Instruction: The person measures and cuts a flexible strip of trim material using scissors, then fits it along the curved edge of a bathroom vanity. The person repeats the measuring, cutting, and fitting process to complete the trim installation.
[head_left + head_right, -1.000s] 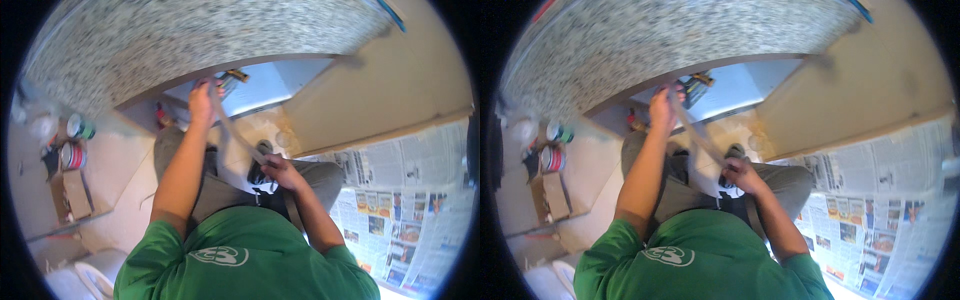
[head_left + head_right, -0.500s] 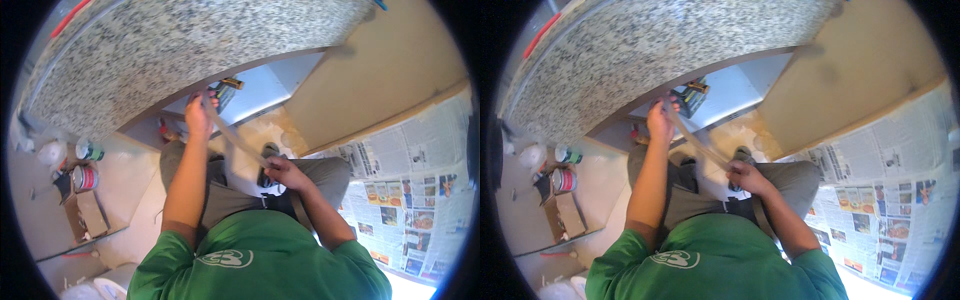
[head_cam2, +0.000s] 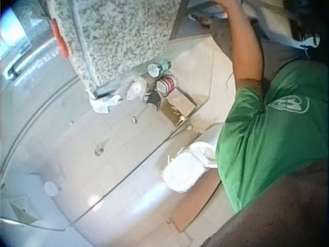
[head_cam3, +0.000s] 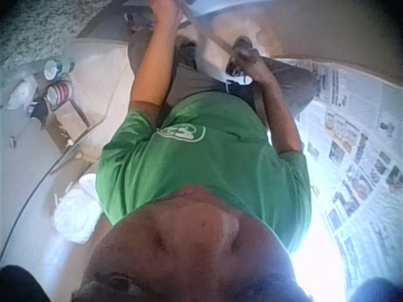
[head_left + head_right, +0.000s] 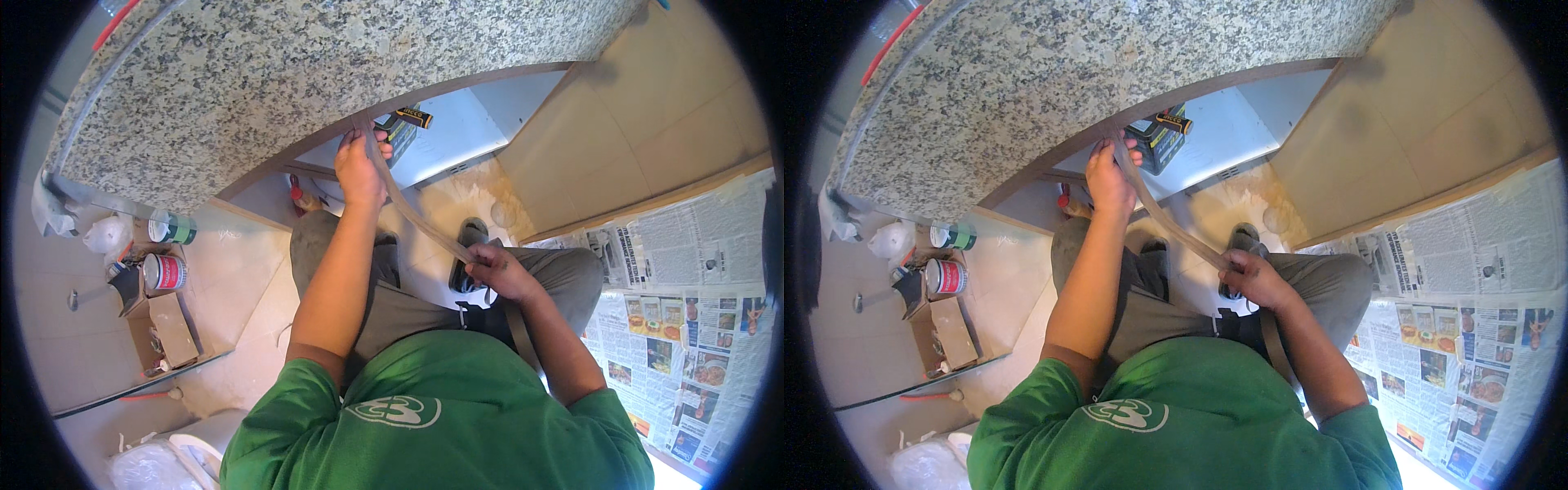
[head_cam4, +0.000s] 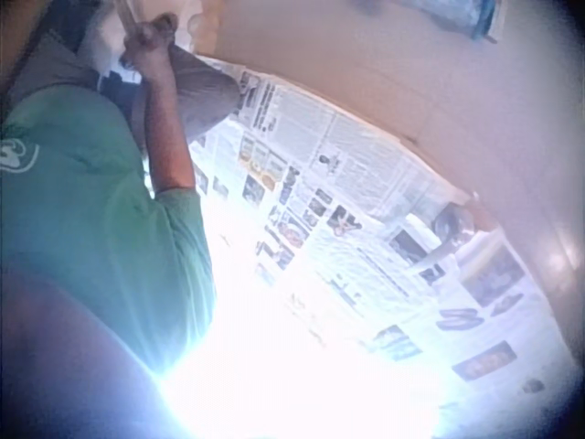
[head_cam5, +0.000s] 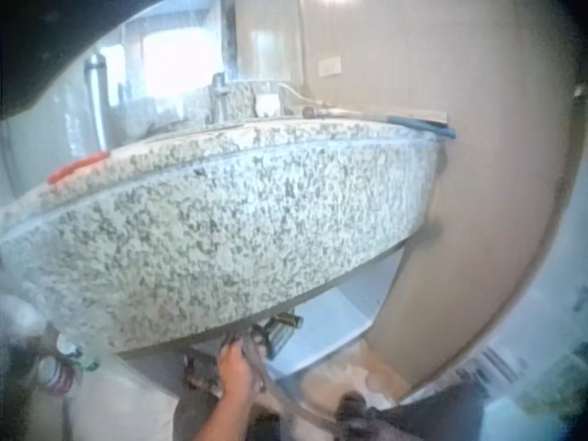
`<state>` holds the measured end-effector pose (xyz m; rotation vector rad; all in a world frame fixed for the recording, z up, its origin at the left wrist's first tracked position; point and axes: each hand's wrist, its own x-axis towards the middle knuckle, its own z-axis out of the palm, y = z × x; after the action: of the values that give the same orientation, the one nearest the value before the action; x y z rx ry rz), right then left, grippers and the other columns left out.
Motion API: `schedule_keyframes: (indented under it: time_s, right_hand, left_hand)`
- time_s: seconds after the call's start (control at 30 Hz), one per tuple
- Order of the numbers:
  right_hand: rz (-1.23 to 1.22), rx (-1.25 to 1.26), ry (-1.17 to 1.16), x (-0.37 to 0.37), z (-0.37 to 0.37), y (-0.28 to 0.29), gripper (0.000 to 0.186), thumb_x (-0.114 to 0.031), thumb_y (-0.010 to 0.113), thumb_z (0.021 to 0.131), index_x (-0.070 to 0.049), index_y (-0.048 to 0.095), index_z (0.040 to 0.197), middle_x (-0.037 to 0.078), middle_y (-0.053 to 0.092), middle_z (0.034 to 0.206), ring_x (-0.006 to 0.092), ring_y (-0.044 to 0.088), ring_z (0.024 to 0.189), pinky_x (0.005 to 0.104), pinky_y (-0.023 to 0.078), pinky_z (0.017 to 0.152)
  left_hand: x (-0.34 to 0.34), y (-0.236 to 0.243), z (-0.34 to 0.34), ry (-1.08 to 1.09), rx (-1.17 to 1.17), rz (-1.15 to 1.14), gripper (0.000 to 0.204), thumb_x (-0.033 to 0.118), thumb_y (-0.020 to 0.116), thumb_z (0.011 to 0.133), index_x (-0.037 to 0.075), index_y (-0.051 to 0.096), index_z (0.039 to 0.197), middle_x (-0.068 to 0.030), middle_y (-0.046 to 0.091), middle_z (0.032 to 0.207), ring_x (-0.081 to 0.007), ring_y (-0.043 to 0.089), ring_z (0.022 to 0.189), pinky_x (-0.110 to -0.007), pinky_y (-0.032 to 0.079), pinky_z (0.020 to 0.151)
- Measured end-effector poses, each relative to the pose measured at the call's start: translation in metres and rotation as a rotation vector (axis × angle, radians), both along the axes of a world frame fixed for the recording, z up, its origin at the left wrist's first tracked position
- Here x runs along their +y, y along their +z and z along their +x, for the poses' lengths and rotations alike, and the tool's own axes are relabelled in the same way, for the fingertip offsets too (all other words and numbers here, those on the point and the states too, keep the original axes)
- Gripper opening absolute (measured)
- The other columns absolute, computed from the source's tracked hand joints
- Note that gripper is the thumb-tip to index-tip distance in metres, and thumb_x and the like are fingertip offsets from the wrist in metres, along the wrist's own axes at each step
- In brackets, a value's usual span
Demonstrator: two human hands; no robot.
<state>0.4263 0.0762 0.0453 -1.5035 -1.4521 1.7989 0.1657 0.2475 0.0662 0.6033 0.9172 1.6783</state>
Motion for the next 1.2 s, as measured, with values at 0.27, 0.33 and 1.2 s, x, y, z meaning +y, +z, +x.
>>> schedule_keyframes:
  time_s: [0.27,0.33,1.2]
  right_hand:
    - [-0.044,0.027,-0.009,-0.004,0.0,-0.007,0.015,-0.013,0.064,0.097,-0.004,0.064,0.109,-0.003,0.061,0.083,0.0076,0.057,0.074,0.0262,0.049,0.069]
    - [-0.04,0.024,0.006,-0.004,-0.002,-0.006,0.015,-0.012,0.064,0.097,-0.004,0.064,0.11,-0.002,0.061,0.084,0.0075,0.058,0.075,0.0263,0.049,0.069]
    - [-0.035,0.06,-0.011,0.0,-0.003,-0.008,0.012,-0.011,0.062,0.097,-0.004,0.063,0.106,-0.003,0.058,0.082,0.0078,0.055,0.072,0.0255,0.048,0.068]
  left_hand:
    - [-0.016,0.002,0.002,0.033,0.03,-0.073,0.034,0.023,0.048,0.102,-0.005,0.059,0.118,-0.0143,0.067,0.092,-0.0191,0.061,0.067,-0.032,0.051,0.063]
    - [-0.017,0.003,0.001,0.026,0.035,-0.087,0.035,0.021,0.046,0.102,-0.006,0.058,0.122,-0.0153,0.067,0.095,-0.02,0.061,0.07,-0.033,0.051,0.064]
    - [0.002,0.001,-0.006,-0.004,-0.105,-0.028,0.031,0.019,0.047,0.1,-0.005,0.061,0.115,-0.016,0.066,0.092,-0.0219,0.061,0.069,-0.033,0.052,0.064]
